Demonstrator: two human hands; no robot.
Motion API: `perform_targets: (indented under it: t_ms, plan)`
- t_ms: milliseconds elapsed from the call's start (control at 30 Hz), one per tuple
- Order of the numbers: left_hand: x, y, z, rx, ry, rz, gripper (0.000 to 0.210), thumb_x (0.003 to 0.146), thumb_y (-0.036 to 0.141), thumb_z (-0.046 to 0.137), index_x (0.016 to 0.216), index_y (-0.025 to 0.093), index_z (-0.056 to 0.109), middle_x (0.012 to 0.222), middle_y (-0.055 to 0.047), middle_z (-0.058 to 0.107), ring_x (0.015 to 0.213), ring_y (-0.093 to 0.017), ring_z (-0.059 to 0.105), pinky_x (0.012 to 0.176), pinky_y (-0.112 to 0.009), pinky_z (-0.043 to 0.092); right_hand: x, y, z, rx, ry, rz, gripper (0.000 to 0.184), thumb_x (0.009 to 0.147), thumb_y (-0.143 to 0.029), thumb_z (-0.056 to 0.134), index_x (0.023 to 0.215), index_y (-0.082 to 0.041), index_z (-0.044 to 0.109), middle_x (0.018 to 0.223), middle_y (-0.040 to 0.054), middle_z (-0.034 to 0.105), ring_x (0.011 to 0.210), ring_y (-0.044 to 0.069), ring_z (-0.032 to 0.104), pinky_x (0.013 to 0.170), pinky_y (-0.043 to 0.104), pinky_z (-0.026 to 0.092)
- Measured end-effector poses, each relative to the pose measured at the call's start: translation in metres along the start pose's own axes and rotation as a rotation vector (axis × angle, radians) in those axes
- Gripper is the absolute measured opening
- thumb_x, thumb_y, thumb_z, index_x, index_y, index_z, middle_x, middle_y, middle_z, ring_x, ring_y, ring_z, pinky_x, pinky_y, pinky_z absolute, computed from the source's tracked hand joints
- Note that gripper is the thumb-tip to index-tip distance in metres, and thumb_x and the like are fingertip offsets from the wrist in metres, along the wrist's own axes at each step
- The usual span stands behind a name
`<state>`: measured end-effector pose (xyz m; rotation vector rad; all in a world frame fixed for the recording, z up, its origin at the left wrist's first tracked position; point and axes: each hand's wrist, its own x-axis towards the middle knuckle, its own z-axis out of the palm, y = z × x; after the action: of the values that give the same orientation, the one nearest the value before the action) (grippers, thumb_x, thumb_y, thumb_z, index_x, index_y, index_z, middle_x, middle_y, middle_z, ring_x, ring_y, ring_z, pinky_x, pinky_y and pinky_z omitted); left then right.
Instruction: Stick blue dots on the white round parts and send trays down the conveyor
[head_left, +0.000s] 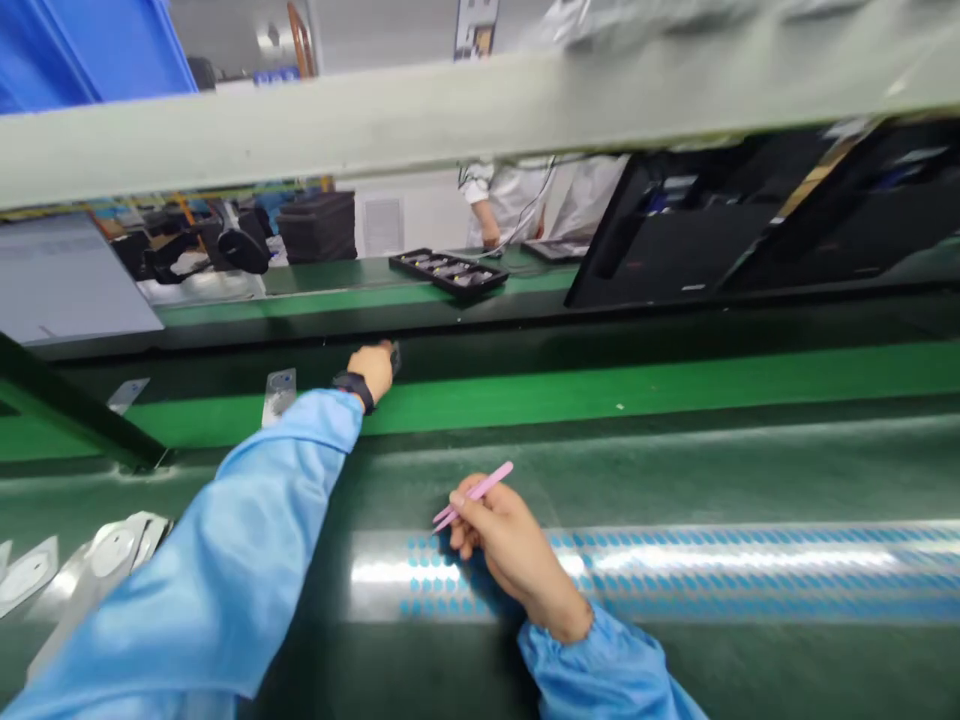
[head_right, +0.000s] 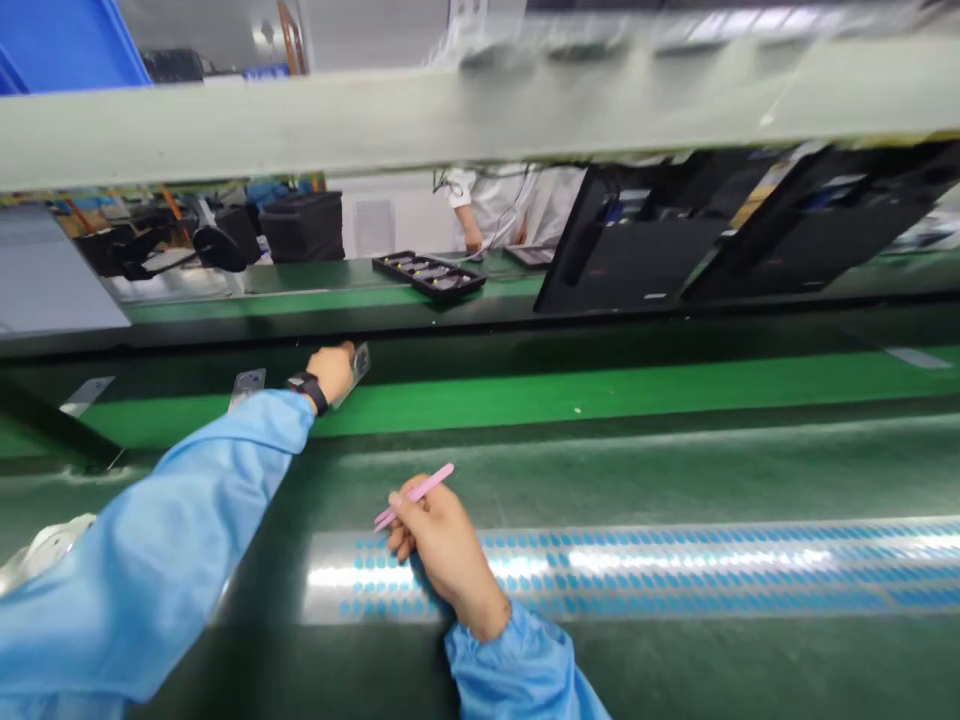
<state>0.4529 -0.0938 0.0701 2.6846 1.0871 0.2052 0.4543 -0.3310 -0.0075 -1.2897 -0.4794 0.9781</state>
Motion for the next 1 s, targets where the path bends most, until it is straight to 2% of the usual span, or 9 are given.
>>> perform_targets:
  t_ms: [67,167,233,333,467,600,700,867,1000]
  plan:
    - [-0.021,-0.022,-0.017,-0.039,0.016,-0.024,0.033,0.086,0.018,0.050,0.117,0.015,0.061,0.113,-0.012,0.067,0.107,-0.025,0.061,0.091,-0.033,0.047,0.001,-0.001,-0.001,-0.069,0.014,-0.016,0.042,0.064,-0.054,0.073,0.070,-0.020,0.049,0.045,-0.0029,0.057,0.037,0.010,0.050,0.037,0.020,0.039]
    - [-0.082,-0.054,-0.025,-0.123,-0.002,-0.032,0.036,0.081,0.014,0.046,0.112,0.018,0.065,0.109,-0.004,0.069,0.098,-0.019,0.064,0.086,-0.025,0.048,-0.001,0.001,0.000,-0.204,-0.034,0.007,0.037,0.068,-0.051,0.071,0.070,-0.020,0.051,0.046,-0.0022,0.058,0.039,0.011,0.052,0.039,0.020,0.041]
    - [-0.134,-0.073,-0.016,-0.195,-0.033,-0.036,0.033,0.079,0.019,0.049,0.106,0.019,0.068,0.102,-0.001,0.071,0.091,-0.018,0.065,0.082,-0.025,0.050,-0.003,0.004,0.004,-0.295,-0.085,0.046,0.035,0.069,-0.049,0.069,0.070,-0.019,0.051,0.047,-0.0016,0.059,0.040,0.012,0.054,0.039,0.021,0.042]
    - [-0.208,-0.093,0.012,-0.415,-0.110,-0.147,0.031,0.078,0.026,0.048,0.099,0.018,0.069,0.097,-0.003,0.072,0.088,-0.020,0.066,0.082,-0.029,0.050,-0.007,0.009,0.009,-0.413,-0.115,0.086,0.032,0.071,-0.046,0.068,0.069,-0.019,0.052,0.050,-0.0008,0.061,0.042,0.013,0.057,0.040,0.021,0.045]
    - [-0.266,-0.103,0.032,-0.554,-0.254,-0.228,0.030,0.079,0.031,0.047,0.098,0.019,0.066,0.089,-0.003,0.072,0.080,-0.020,0.066,0.072,-0.028,0.051,-0.010,0.012,0.013,-0.492,-0.096,0.112,0.029,0.071,-0.042,0.069,0.068,-0.018,0.053,0.053,0.0009,0.063,0.045,0.013,0.060,0.041,0.022,0.048]
    - [-0.280,-0.100,0.020,-0.372,-0.351,-0.137,0.029,0.083,0.029,0.050,0.107,0.020,0.063,0.081,-0.002,0.071,0.076,-0.021,0.066,0.071,-0.030,0.048,-0.014,0.015,0.016,-0.485,-0.164,0.138,0.029,0.071,-0.042,0.070,0.070,-0.018,0.053,0.055,0.0015,0.064,0.047,0.014,0.062,0.042,0.022,0.049]
    - [-0.270,-0.098,0.018,-0.177,-0.288,-0.018,0.025,0.084,0.027,0.054,0.107,0.020,0.064,0.094,-0.006,0.070,0.091,-0.025,0.063,0.083,-0.037,0.046,-0.016,0.020,0.018,-0.510,-0.175,0.150,0.027,0.072,-0.040,0.069,0.070,-0.019,0.052,0.054,0.0008,0.064,0.047,0.014,0.062,0.042,0.022,0.049]
    - [-0.246,-0.099,0.039,-0.161,-0.176,0.197,0.038,0.071,0.029,0.075,0.107,0.022,0.064,0.123,-0.009,0.059,0.124,-0.031,0.044,0.101,-0.048,0.037,-0.016,0.027,0.019,-0.560,-0.110,0.144,0.017,0.077,-0.031,0.062,0.072,-0.019,0.051,0.056,0.0007,0.064,0.047,0.014,0.062,0.044,0.023,0.050]
    - [-0.243,-0.099,0.052,-0.147,-0.185,0.234,0.043,0.066,0.029,0.081,0.105,0.024,0.064,0.130,-0.009,0.056,0.128,-0.035,0.037,0.100,-0.055,0.033,-0.017,0.025,0.021,-0.589,-0.131,0.172,0.015,0.076,-0.028,0.062,0.070,-0.019,0.051,0.057,0.0006,0.065,0.048,0.014,0.062,0.044,0.022,0.050]
